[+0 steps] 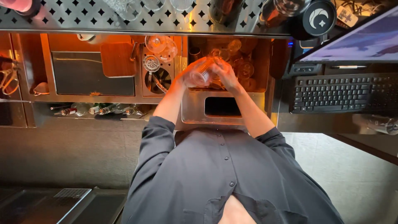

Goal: Washing and rinsing cocktail shakers and glassware at a bar sink station.

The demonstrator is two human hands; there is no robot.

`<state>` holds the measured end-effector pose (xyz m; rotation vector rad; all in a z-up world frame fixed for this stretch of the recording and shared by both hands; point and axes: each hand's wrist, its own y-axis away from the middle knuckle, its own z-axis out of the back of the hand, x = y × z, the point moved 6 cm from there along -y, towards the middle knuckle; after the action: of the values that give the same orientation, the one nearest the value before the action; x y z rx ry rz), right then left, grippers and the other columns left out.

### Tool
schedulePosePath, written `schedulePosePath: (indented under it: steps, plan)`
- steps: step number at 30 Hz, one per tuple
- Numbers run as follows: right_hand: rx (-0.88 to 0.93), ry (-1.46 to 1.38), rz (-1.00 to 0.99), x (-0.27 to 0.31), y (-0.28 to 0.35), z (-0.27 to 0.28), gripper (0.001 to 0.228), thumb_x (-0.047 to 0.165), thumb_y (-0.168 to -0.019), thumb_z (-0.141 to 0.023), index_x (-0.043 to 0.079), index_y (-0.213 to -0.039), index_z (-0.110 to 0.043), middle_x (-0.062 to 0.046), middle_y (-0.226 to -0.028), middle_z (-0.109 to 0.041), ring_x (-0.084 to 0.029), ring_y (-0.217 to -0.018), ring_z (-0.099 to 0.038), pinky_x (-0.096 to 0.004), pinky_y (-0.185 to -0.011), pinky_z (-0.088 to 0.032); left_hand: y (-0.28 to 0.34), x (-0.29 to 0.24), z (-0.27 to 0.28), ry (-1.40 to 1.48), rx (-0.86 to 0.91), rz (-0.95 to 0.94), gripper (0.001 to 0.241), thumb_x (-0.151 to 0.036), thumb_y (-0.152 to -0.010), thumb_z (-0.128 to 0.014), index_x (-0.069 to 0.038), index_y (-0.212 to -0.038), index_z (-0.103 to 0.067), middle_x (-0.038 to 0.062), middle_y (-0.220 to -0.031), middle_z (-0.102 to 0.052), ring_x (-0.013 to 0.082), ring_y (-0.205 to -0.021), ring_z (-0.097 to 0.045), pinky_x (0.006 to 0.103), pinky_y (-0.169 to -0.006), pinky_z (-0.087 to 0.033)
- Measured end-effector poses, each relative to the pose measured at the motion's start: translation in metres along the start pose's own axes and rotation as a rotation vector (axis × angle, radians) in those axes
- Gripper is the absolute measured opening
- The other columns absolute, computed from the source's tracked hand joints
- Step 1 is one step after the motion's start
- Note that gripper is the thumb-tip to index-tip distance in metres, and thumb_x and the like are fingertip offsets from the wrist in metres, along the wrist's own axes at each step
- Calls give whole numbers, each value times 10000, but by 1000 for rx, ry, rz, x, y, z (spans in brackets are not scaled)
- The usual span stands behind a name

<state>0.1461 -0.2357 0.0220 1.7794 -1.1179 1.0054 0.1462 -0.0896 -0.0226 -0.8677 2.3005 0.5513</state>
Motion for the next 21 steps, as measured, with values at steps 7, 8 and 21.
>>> schedulePosePath:
  steps: [7, 8, 21]
  plan:
    - [419, 99, -251, 45, 31, -49, 618, 334, -855, -818, 79, -1341, -535, -18, -1043, -645, -112, -874, -597, -272, -755, -520, 16, -34, -69, 398, 303, 347, 506, -538, -1125, -499, -80, -1315, -603, 85, -1005, -686, 245, -806, -668, 344, -705, -579]
    - [428, 85, -263, 51, 31, -52, 638, 338, -834, -844, 99, -1343, -544, -10, -1018, -635, -104, -837, -570, -271, -716, -494, 19, -43, -77, 418, 365, 316, 516, -537, -1153, -497, -61, -1323, -600, 72, -998, -667, 208, -834, -647, 302, -724, -566]
    - [249, 588, 265, 51, 35, -75, 297, 216, -970, -717, 73, -1224, -659, -76, -1117, -720, -202, -1030, -674, -362, -935, -558, 25, -9, 6, -101, -811, 169, 394, -520, -950, -638, -216, -1200, -635, 5, -1021, -668, 173, -920, -637, 395, -774, -507]
